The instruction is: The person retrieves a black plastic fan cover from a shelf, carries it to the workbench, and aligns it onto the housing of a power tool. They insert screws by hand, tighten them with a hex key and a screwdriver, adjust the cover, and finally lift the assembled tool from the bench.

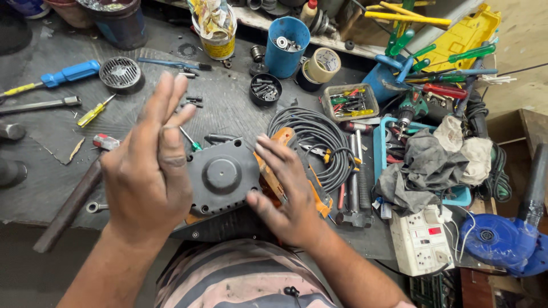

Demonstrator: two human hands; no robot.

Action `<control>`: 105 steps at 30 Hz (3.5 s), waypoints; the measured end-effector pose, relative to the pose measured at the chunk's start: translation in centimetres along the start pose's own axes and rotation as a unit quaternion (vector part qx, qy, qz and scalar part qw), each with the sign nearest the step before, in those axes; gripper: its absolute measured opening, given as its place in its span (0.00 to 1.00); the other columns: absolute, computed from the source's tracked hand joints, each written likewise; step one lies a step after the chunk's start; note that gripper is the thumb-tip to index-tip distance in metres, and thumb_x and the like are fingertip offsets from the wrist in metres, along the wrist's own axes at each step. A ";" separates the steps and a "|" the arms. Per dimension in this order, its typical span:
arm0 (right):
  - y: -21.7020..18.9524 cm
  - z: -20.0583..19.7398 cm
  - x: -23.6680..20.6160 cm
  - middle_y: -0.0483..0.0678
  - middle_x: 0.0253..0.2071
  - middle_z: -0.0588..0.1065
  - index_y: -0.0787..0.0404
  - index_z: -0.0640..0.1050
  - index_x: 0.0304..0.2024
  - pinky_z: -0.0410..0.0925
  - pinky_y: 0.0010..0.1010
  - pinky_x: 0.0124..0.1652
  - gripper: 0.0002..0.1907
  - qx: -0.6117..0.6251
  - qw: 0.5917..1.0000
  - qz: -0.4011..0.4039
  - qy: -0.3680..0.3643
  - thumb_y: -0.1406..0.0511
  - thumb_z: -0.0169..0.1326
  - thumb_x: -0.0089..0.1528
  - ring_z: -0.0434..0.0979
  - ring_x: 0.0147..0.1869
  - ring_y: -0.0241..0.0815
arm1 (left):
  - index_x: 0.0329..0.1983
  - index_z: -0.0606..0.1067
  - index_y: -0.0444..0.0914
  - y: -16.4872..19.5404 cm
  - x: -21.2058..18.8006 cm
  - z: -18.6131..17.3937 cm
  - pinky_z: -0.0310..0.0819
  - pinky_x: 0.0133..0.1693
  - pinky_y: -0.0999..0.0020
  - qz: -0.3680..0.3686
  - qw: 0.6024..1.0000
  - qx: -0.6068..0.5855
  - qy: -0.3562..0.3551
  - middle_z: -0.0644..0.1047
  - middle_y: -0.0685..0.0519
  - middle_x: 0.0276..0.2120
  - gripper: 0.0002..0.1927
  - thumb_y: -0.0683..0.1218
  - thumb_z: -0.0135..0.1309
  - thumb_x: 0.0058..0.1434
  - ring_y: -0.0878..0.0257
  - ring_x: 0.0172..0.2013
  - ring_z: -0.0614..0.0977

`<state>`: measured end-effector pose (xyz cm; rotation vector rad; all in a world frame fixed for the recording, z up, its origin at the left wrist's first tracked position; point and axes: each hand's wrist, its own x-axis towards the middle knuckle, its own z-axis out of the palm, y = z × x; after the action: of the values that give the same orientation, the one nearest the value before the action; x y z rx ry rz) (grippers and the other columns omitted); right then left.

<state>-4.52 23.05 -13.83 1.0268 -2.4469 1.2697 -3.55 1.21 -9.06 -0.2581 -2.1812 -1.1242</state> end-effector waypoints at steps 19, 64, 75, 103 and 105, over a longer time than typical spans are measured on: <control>-1.6 0.5 14.6 0.43 0.44 0.77 0.58 0.79 0.55 0.74 0.26 0.49 0.12 0.242 0.911 -0.176 -0.283 0.60 0.57 0.72 0.80 0.50 0.33 | 0.76 0.42 0.34 -5.0 -5.5 -4.1 0.51 0.65 0.45 -0.062 0.952 0.083 -0.288 0.57 0.28 0.67 0.67 0.65 0.66 0.45 0.30 0.67 0.60; -10.7 6.8 8.7 0.52 0.37 0.76 0.66 0.74 0.40 0.74 0.31 0.46 0.13 0.030 0.992 0.080 0.098 0.61 0.51 0.73 0.81 0.44 0.44 | 0.69 0.57 0.29 -7.0 -7.3 -4.7 0.68 0.54 0.49 0.062 0.973 0.007 -0.220 0.71 0.33 0.61 0.58 0.60 0.73 0.44 0.38 0.56 0.75; -8.3 4.3 9.0 0.42 0.34 0.80 0.66 0.80 0.47 0.75 0.21 0.38 0.11 0.151 0.973 0.147 0.089 0.63 0.52 0.75 0.79 0.36 0.26 | 0.48 0.75 0.34 -4.8 -1.9 -1.9 0.78 0.42 0.65 0.030 0.982 -0.151 -0.113 0.80 0.45 0.40 0.01 0.37 0.55 0.78 0.53 0.38 0.85; -4.6 -7.5 3.5 0.47 0.40 0.78 0.61 0.80 0.46 0.72 0.30 0.46 0.09 0.101 0.993 -0.057 -0.038 0.66 0.65 0.65 0.80 0.47 0.42 | 0.51 0.75 0.36 2.9 -2.4 0.7 0.78 0.40 0.58 0.041 0.983 -0.060 -0.170 0.80 0.43 0.42 0.16 0.38 0.56 0.59 0.47 0.41 0.84; -4.0 -6.8 3.0 0.47 0.40 0.79 0.62 0.80 0.43 0.73 0.31 0.47 0.08 0.149 0.988 -0.034 -0.025 0.67 0.65 0.64 0.81 0.46 0.42 | 0.51 0.76 0.36 3.8 -1.3 -0.3 0.78 0.40 0.61 0.014 0.986 -0.059 -0.153 0.80 0.45 0.42 0.17 0.40 0.57 0.58 0.52 0.40 0.84</control>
<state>-5.05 25.33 -5.69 1.2157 -2.2805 1.6397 -0.75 3.48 -7.25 -0.5430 -2.3674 -1.2698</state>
